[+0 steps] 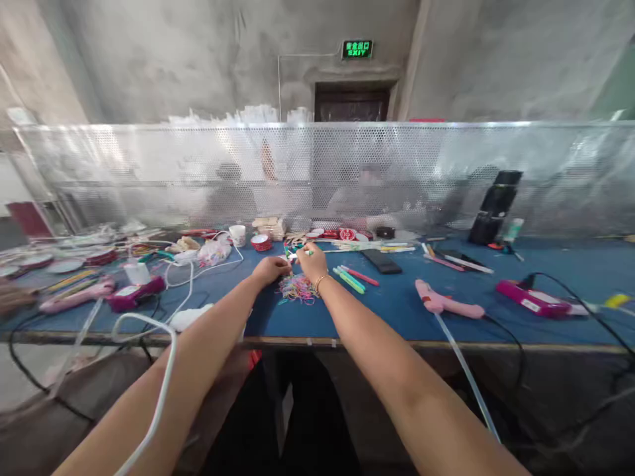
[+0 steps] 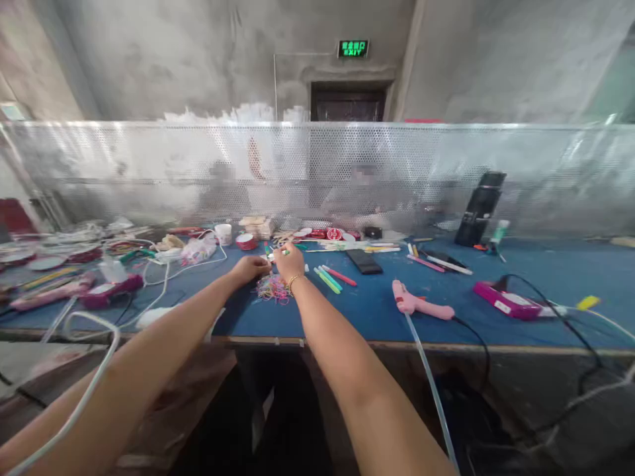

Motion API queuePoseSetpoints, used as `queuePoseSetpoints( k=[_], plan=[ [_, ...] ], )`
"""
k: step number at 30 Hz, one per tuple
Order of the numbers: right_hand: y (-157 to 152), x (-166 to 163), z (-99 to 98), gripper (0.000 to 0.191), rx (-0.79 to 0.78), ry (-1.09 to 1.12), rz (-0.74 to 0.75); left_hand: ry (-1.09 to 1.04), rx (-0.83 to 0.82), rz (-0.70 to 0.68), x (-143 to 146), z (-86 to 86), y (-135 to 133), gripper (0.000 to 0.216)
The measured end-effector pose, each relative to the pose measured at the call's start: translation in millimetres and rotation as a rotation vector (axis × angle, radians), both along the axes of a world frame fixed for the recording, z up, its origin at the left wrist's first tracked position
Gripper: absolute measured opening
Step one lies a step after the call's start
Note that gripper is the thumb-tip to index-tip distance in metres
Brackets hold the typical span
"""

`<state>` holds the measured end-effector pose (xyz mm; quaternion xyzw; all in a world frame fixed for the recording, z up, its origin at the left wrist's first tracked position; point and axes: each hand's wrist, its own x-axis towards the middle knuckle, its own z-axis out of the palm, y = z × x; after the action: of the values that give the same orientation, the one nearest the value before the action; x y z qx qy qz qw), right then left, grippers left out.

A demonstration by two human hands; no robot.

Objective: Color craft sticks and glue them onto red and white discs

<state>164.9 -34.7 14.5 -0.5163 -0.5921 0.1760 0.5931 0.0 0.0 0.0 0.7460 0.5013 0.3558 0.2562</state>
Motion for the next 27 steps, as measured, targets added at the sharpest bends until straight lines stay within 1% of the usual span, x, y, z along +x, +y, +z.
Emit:
queuePoseSetpoints(
  k=[6,13,18,27],
  plan=[
    [-2,2,-0.1,0.019,-0.023,0.02,-0.021,-0.012,0.002,0.015,0,-1.4,1,0.031],
    [-3,0,0.1,0.016,-0.033,0.023,0.007,-0.037,-0.001,0.005,-1,-7.5,9,0.031],
    [-3,1,0.3,0.016,-0.05,0.039,-0.01,-0.037,0.002,-0.003,-3,-10.5,14,0.031],
    [-5,0,0.5,0.015,-0.048,0.039,0.005,-0.027,0.006,0.006,-4,-10.5,15,0.031]
  ],
)
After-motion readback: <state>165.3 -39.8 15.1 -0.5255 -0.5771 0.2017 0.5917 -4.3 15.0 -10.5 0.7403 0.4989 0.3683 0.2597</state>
